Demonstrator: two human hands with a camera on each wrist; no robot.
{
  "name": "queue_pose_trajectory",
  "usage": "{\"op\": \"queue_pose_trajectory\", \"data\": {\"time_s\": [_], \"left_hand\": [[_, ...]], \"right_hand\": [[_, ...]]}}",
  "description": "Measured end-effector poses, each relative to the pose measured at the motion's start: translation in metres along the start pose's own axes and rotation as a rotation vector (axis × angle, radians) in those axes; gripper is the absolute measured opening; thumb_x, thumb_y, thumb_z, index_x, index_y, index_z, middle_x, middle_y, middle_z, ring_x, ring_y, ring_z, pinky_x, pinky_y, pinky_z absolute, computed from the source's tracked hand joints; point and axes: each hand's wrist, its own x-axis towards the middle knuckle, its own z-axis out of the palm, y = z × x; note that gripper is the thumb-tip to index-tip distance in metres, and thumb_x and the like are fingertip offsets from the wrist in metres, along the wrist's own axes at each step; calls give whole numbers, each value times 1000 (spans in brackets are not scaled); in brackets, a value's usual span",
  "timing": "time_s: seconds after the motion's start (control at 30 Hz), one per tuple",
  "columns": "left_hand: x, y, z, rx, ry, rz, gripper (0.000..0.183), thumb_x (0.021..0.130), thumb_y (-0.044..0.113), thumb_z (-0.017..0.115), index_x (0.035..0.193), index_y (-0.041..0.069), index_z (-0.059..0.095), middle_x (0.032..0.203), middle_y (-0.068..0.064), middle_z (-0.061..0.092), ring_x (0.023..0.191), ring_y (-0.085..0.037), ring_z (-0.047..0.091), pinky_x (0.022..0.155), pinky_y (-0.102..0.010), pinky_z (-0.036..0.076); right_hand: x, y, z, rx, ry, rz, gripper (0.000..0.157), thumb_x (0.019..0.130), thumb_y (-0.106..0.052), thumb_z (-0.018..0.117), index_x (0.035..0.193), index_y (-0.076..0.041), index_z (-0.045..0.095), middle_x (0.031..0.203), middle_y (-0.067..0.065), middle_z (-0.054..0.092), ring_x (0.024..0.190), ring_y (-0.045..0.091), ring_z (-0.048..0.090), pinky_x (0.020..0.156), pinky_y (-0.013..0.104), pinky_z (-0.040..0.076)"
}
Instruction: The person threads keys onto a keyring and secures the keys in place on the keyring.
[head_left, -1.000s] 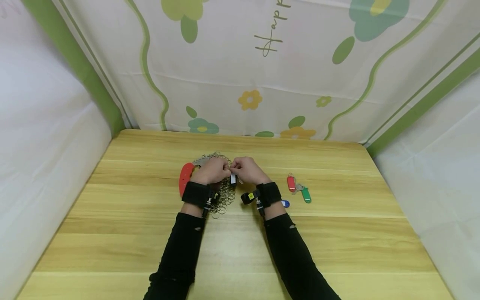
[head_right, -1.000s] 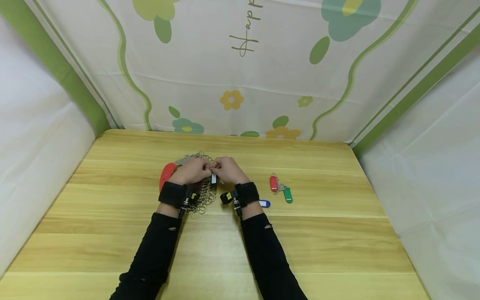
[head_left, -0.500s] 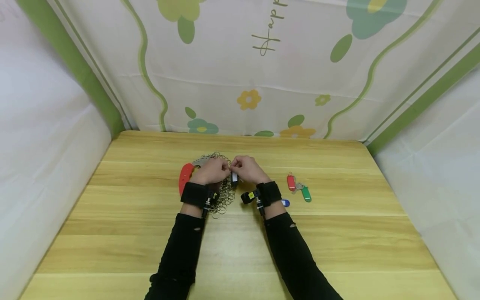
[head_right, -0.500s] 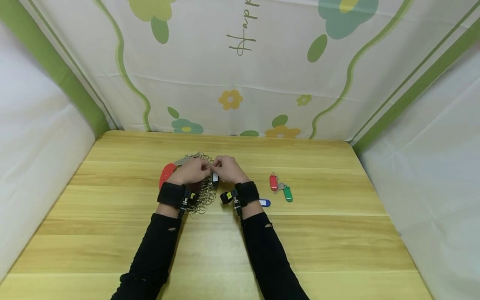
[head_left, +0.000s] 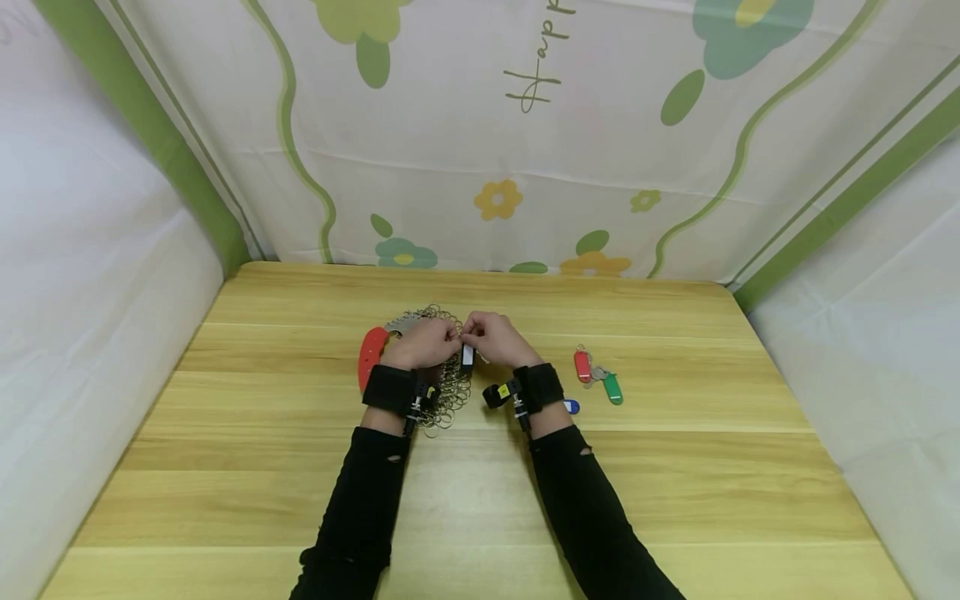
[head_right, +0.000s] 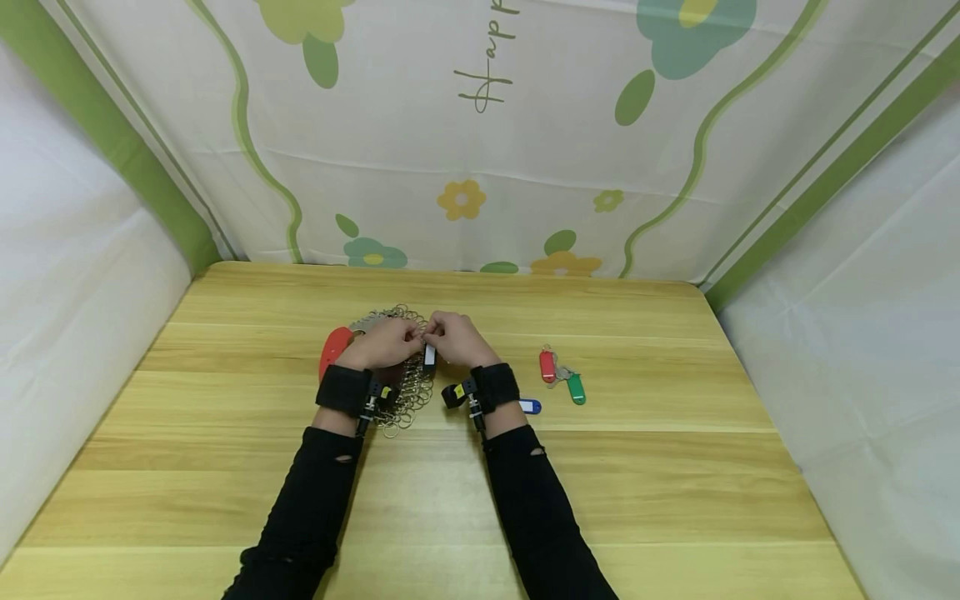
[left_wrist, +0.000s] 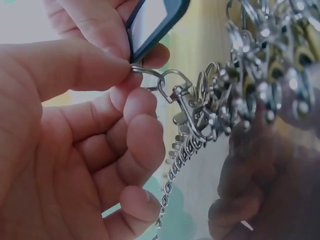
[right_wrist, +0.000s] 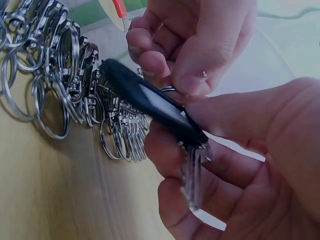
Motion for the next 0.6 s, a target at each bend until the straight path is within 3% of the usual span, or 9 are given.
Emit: {"op": "queue_pose_trajectory", "data": {"time_s": [0.33, 0.6], "left_hand": [[-1, 1, 0, -19, 20, -3, 23, 96, 16, 51, 75, 8, 55, 59, -1, 44, 47, -15, 41, 57, -30, 36], [-1, 2, 0, 35, 32, -5, 31, 99, 23, 52, 70, 10, 49, 61, -2, 40, 50, -15, 39, 59, -29, 35]], "right_hand": [[-1, -1, -1, 71, -5, 51, 9, 98, -15, 53, 96, -9, 60, 80, 16, 62, 46, 15, 44, 46, 27, 38], [0, 2, 1, -25, 11, 25, 7, 98, -14, 54, 97, -11, 60, 86, 7, 61, 55, 17, 47, 51, 28, 39]]}}
